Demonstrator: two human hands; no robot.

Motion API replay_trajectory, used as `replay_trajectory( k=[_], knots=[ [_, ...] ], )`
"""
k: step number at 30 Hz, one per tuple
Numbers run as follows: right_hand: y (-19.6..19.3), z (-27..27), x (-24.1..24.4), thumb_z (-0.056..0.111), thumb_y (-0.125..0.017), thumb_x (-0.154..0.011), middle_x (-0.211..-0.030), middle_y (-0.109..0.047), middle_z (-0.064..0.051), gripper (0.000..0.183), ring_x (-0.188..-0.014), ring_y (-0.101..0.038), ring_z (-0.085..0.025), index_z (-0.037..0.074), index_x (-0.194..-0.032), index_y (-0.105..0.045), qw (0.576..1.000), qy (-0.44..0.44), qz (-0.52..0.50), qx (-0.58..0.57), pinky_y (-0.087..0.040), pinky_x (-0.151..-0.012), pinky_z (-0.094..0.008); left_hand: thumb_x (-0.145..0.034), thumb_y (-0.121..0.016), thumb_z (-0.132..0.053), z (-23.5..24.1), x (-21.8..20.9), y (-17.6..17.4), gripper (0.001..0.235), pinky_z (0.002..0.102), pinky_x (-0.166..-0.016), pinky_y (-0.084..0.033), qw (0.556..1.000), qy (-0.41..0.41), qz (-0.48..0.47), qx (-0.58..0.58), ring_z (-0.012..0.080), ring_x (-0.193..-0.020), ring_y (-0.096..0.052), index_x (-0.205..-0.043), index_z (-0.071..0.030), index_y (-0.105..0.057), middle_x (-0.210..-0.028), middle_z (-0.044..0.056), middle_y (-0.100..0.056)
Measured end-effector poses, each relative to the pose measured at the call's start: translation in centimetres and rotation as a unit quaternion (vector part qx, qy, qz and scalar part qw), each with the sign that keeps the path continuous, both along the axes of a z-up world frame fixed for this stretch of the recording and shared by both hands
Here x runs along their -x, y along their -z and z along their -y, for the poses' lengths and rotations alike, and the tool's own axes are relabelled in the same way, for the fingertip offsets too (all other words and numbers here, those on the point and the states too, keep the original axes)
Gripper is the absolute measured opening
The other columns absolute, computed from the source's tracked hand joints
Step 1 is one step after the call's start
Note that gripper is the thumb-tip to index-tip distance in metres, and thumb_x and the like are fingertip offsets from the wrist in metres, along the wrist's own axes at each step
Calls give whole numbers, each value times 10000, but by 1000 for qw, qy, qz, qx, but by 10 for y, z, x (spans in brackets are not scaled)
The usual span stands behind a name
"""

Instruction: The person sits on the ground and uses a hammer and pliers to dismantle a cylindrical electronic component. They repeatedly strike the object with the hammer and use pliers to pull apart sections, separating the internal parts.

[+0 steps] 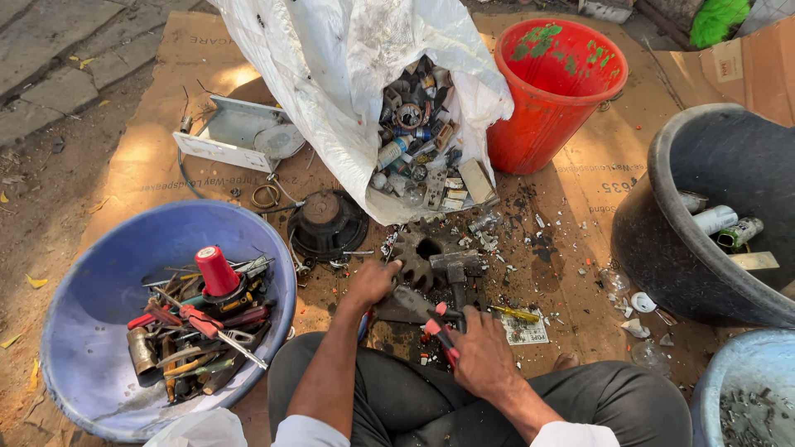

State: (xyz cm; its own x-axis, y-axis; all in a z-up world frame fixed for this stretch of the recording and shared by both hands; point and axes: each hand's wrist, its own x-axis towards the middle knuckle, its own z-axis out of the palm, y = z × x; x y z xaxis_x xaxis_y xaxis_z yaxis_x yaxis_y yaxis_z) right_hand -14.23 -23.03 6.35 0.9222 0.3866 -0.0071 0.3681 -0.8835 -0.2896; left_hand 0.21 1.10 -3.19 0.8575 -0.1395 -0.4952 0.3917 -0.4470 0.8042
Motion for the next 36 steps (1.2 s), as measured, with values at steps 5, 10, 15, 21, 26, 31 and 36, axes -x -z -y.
replay_trajectory(
  k=[5,10,15,21,26,31,36],
  knots=[
    [9,-1,7,169,-670,-812,-1235,-526,-260,404,-1022,-538,-413,60,-1190,-758,1000,-7,13,-15,-437,-849,-534,-995,-350,-742,2,5,2,919,537,-1110,-415,989,-62,-131,41,403,-1421,-483,-1473,25,-512,-1504,251,-511],
    [10,1,0,243,-687,-852,-1220,-538,-278,295,-1067,-539,-412,49,-1065,-749,997,6,77,-17,-443,-891,-508,-906,-551,-619,7,7,-4,753,513,-1020,-520,997,77,6,-16,412,-1199,-690,-1288,12,-695,-1262,276,-722],
    [7,-3,10,173,-639,-867,-1264,-544,-263,324,-1067,-556,-364,57,-1153,-739,994,-48,81,60,-441,-877,-489,-1003,-557,-591,1,7,11,680,503,-964,-528,986,67,-118,-94,382,-1118,-654,-1272,23,-670,-1245,223,-644],
    [7,-3,4,203,-717,-790,-1304,-498,-287,354,-1143,-529,-423,55,-1111,-729,996,-14,86,-18,-417,-938,-546,-958,-564,-413,8,1,15,508,440,-805,-554,998,-23,50,-31,264,-837,-710,-1135,15,-774,-952,175,-769],
    [24,0,7,177,-699,-884,-1433,-426,-231,476,-1259,-469,-437,106,-1350,-631,994,1,-110,9,-386,-1009,-591,-1025,-495,-430,3,-5,5,490,422,-647,-512,966,-248,68,-12,210,-663,-630,-1134,-9,-721,-843,149,-741],
    [31,4,-2,262,-769,-822,-1367,-550,-172,530,-1232,-552,-337,107,-1316,-656,990,-25,-129,-59,-451,-952,-517,-1081,-416,-422,33,19,-16,540,438,-585,-431,951,-204,116,201,179,-621,-482,-868,24,-635,-727,73,-582],
    [44,11,-20,328,-599,-1020,-858,-695,-92,392,-735,-654,-152,-41,-1088,-714,708,250,-303,-586,-533,-651,-298,-1108,-362,-436,88,68,-36,571,420,-673,-454,958,-82,224,160,188,-713,-468,-855,32,-569,-736,101,-534]
  ],
)
